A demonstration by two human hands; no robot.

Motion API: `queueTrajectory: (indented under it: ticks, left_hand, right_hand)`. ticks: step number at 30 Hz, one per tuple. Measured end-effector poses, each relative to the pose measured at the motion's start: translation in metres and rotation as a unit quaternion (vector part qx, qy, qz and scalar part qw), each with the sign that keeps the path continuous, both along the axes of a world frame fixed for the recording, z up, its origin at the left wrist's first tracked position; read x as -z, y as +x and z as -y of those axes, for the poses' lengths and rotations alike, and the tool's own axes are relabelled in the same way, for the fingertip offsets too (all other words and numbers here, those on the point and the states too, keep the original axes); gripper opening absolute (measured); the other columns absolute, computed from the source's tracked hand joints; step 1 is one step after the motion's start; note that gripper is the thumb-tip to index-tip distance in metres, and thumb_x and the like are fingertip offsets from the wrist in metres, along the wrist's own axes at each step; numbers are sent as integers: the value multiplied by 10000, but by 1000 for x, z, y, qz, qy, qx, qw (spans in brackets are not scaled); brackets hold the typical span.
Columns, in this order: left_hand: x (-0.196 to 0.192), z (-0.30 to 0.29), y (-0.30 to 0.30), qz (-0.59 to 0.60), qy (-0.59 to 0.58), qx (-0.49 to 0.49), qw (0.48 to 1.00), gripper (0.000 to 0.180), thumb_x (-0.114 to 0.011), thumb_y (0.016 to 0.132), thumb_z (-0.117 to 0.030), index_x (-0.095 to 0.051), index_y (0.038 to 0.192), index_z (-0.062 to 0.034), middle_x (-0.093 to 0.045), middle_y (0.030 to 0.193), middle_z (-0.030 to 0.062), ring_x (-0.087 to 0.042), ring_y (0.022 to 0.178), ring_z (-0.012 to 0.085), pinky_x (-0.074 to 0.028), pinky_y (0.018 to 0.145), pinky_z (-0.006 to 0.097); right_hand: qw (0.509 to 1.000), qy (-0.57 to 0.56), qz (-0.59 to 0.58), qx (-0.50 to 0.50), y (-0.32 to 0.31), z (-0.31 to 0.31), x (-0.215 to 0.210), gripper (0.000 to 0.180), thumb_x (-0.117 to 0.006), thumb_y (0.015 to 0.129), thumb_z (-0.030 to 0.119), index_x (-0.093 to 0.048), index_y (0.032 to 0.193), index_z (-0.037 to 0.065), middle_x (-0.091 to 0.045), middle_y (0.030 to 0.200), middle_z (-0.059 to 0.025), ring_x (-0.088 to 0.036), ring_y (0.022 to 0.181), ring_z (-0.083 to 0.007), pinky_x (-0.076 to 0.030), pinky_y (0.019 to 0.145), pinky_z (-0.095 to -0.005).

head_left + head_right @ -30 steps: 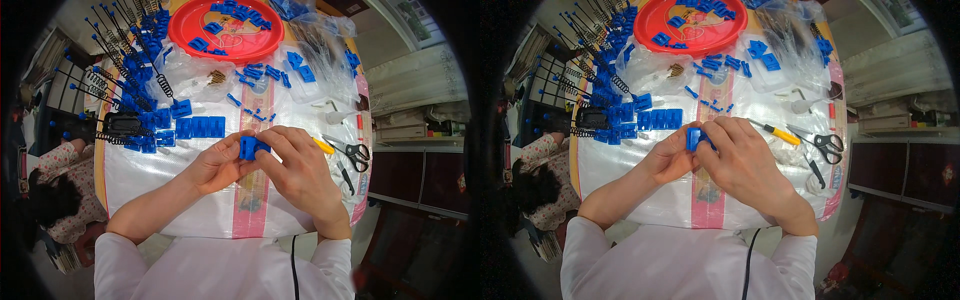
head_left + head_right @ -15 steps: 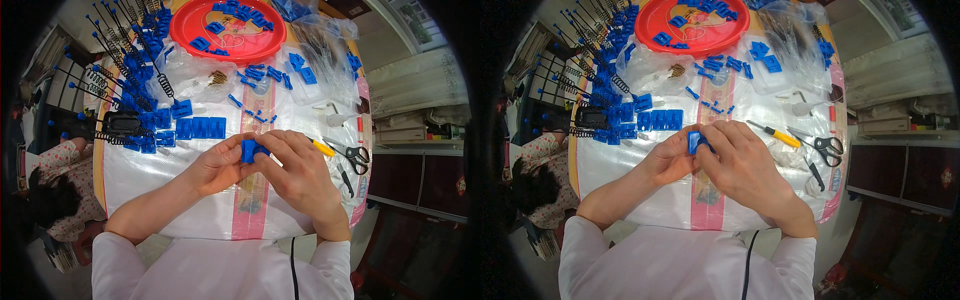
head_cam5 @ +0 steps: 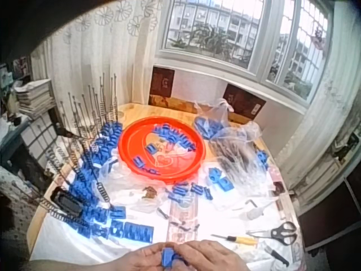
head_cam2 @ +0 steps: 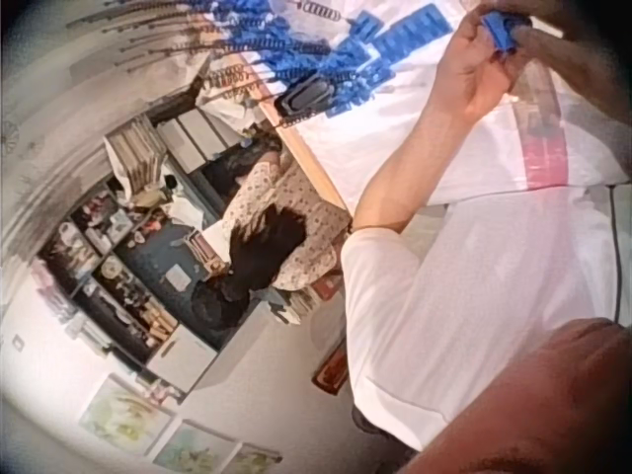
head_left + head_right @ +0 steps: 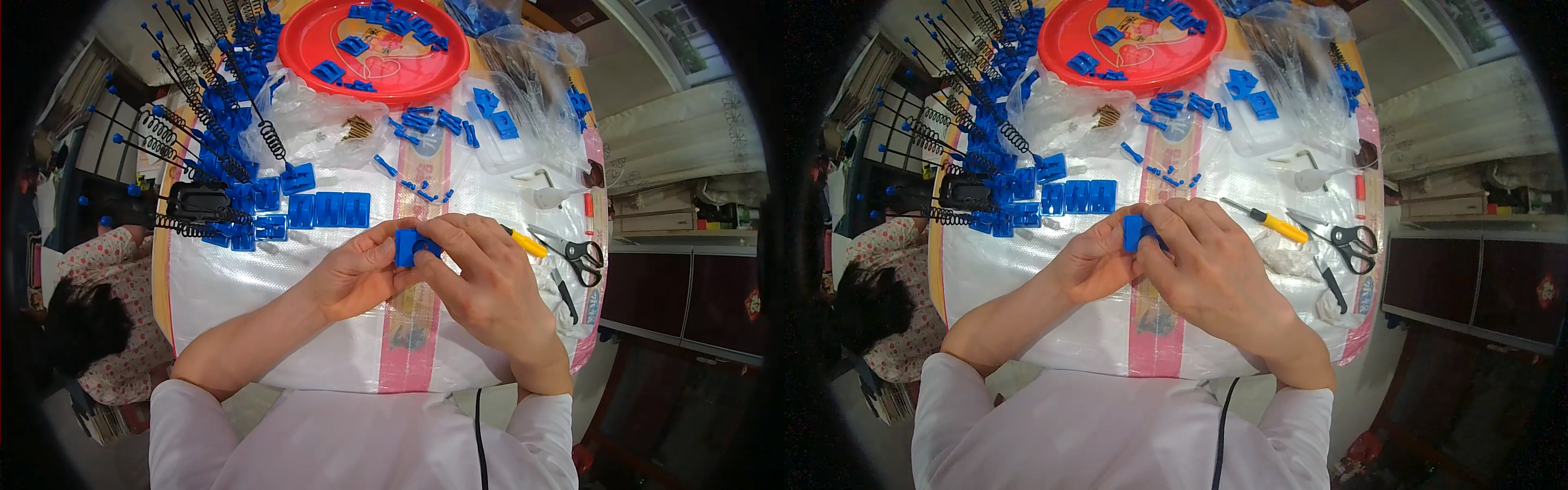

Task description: Assembling blue plastic housing components for light fixtures at a workstation.

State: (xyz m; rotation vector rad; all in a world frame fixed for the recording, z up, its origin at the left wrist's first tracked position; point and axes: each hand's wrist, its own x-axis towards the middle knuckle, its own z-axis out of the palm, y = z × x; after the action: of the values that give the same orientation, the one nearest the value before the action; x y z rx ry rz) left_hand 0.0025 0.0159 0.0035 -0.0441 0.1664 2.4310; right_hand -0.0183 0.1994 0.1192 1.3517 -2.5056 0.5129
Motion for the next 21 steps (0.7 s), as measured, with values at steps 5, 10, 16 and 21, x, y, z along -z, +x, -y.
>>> queueTrajectory:
  ticks: [5,10,16,21]
  left_hand:
    - [-2,0,0,-4,2,4,1000,490,-642,942,-157,-452,1379,-42,-539,1314,114,-513,1273,235,-432,1108,393]
    - [-3,1,-1,1,-4,8,1000,507,-655,934,-165,-450,1381,-42,-543,1306,109,-515,1269,231,-432,1106,388]
    - [-1,1,-1,-8,2,9,1000,517,-660,931,-175,-448,1381,-36,-545,1299,109,-522,1258,226,-433,1104,382]
    - [-3,0,-1,0,1,5,1000,508,-650,936,-166,-446,1382,-34,-543,1301,111,-521,1259,229,-430,1107,380]
  right_hand:
    - [1000,-2,-7,-1,-1,0,2,219,-684,667,75,-606,865,23,-619,1101,-124,-642,950,-306,-526,796,-408]
    - [1000,-2,-1,-2,-1,-1,3,217,-685,670,75,-600,863,24,-619,1114,-121,-642,944,-304,-527,796,-409]
    - [1000,-8,3,-4,-2,-1,2,220,-688,664,76,-601,860,25,-619,1114,-122,-644,938,-301,-530,788,-409]
    - [1000,-14,-2,-4,-2,0,3,214,-690,660,75,-604,850,25,-623,1099,-121,-648,933,-300,-534,781,-404]
